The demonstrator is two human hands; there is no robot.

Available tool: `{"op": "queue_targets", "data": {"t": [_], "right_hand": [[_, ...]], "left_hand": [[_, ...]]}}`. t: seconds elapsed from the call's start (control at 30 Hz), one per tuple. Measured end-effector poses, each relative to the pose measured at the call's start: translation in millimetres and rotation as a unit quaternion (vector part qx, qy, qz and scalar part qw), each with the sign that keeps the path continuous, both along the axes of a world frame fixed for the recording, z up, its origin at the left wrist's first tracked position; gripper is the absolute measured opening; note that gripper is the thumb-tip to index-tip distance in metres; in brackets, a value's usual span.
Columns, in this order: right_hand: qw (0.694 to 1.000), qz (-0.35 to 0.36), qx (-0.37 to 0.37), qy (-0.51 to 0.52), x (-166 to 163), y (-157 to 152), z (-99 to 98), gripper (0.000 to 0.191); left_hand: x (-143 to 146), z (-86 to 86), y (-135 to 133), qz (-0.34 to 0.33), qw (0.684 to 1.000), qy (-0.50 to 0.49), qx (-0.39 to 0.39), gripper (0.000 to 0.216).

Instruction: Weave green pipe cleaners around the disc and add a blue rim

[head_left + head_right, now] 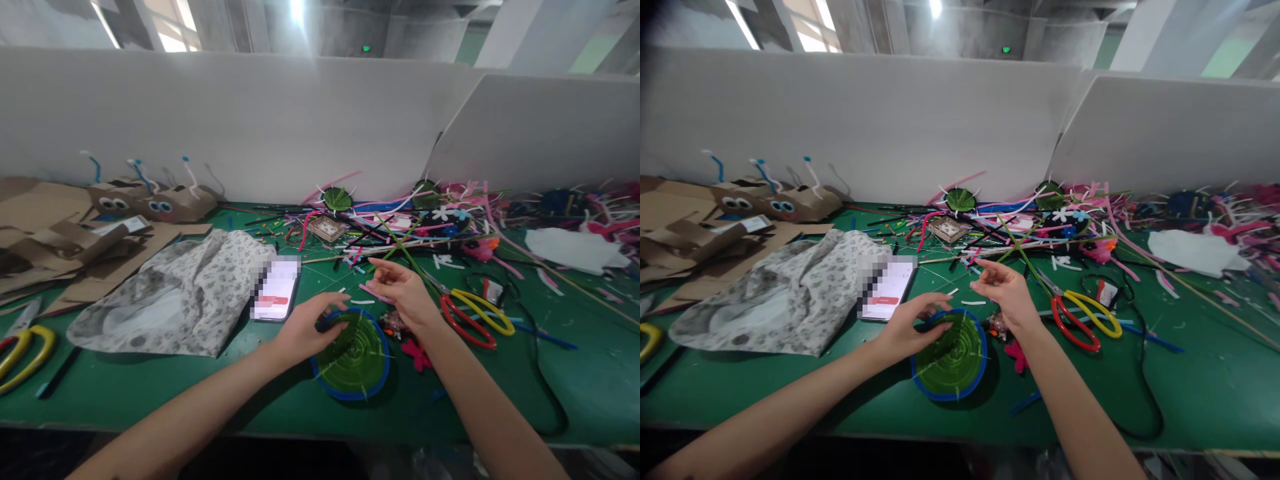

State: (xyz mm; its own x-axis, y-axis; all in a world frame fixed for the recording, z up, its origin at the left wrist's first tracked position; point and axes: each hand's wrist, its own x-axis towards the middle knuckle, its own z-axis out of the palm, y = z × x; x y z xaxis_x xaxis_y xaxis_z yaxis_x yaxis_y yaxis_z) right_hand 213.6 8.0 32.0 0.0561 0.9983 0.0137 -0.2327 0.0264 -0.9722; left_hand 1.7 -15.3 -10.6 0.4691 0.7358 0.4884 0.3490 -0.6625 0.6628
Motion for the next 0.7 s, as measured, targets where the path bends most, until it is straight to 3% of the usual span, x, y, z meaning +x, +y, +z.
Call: {"op": "queue_targets", "data": {"t": [0.43, 0.7], "right_hand": [[0.994, 0.106, 0.001, 0.016, 2.5, -0.5, -4.5, 0.047], [0.998, 0.052, -0.035, 0.002, -1.9, -3.3, 1.3, 0.032]], "left_hand": [[0.0, 1.0, -0.9, 0.005, 1.000, 0.002, -0.002, 0.044], [0.3, 1.7, -1.4, 0.004, 1.000, 0.001, -0.003, 0.043]]}}
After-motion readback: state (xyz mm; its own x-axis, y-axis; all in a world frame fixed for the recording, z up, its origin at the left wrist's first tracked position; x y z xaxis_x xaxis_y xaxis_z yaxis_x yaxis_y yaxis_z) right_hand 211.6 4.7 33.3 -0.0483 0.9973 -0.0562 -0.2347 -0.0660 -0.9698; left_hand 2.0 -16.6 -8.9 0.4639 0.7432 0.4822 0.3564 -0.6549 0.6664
